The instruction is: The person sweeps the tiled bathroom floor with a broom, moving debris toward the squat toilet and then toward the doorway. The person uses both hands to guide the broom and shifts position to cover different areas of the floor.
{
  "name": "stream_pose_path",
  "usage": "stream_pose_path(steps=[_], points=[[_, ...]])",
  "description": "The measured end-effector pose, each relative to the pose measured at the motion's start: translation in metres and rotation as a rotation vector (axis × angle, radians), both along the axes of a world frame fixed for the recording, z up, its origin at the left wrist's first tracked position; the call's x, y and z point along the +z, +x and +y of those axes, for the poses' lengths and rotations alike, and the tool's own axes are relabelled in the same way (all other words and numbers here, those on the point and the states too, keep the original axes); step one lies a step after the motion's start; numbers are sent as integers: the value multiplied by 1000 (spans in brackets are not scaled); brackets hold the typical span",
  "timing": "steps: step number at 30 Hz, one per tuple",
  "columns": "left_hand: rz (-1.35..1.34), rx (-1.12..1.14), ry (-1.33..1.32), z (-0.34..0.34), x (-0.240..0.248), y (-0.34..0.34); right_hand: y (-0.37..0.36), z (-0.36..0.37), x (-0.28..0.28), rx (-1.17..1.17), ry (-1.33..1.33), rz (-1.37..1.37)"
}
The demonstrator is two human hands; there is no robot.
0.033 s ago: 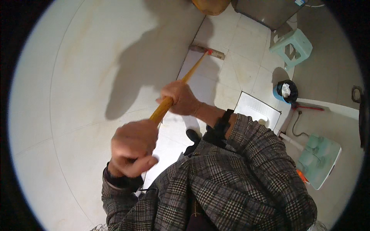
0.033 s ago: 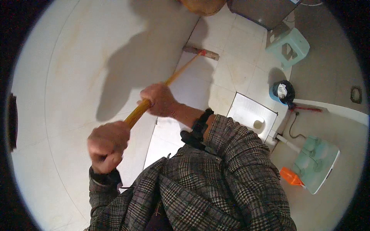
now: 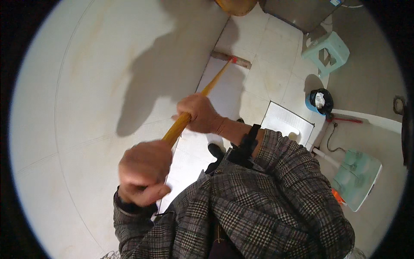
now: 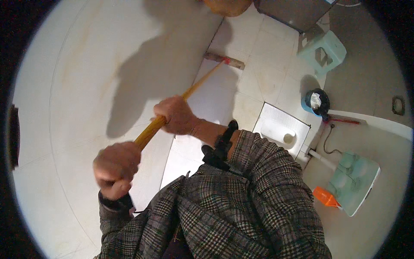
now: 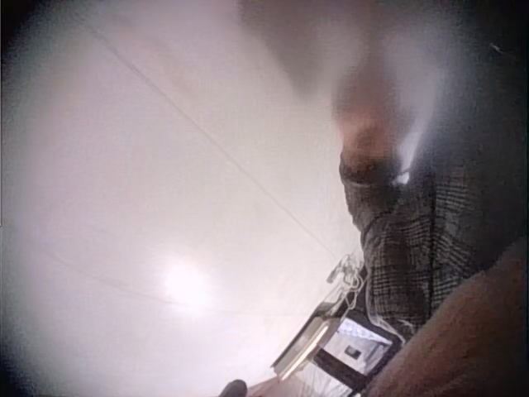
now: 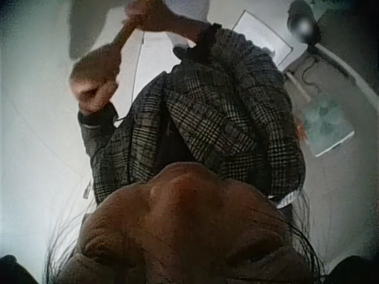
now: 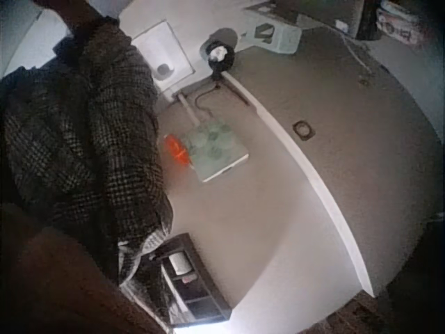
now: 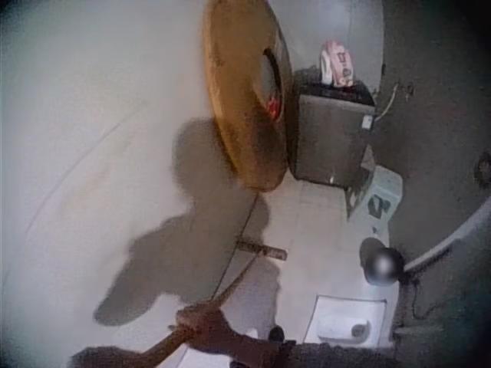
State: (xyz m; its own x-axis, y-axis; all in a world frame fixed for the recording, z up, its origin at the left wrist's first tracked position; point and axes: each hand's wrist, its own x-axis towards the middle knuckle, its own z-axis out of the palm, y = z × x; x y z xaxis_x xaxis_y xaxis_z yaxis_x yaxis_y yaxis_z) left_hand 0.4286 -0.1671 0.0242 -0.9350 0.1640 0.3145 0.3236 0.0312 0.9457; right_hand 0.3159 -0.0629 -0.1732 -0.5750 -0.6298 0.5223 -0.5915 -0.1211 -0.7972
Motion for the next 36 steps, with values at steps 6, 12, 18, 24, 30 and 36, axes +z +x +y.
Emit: stream_pose_path(steps=[6, 12, 18, 24, 30, 36], points=[[26, 19, -137, -32, -32, 50, 31, -25, -25, 27, 27, 70], [34, -54, -165, -57, -59, 90, 58, -39, -32, 94, 118, 99], [7, -11, 96, -81, -12, 157, 145, -74, -7, 121, 122, 11], [41, 72, -30, -93, -54, 155, 118, -82, -25, 174, 258, -31], [35, 15, 99, -105, -4, 195, 182, -93, 9, 168, 127, 29], [15, 164, 63, -105, -36, 182, 153, -97, -14, 118, 141, 83]])
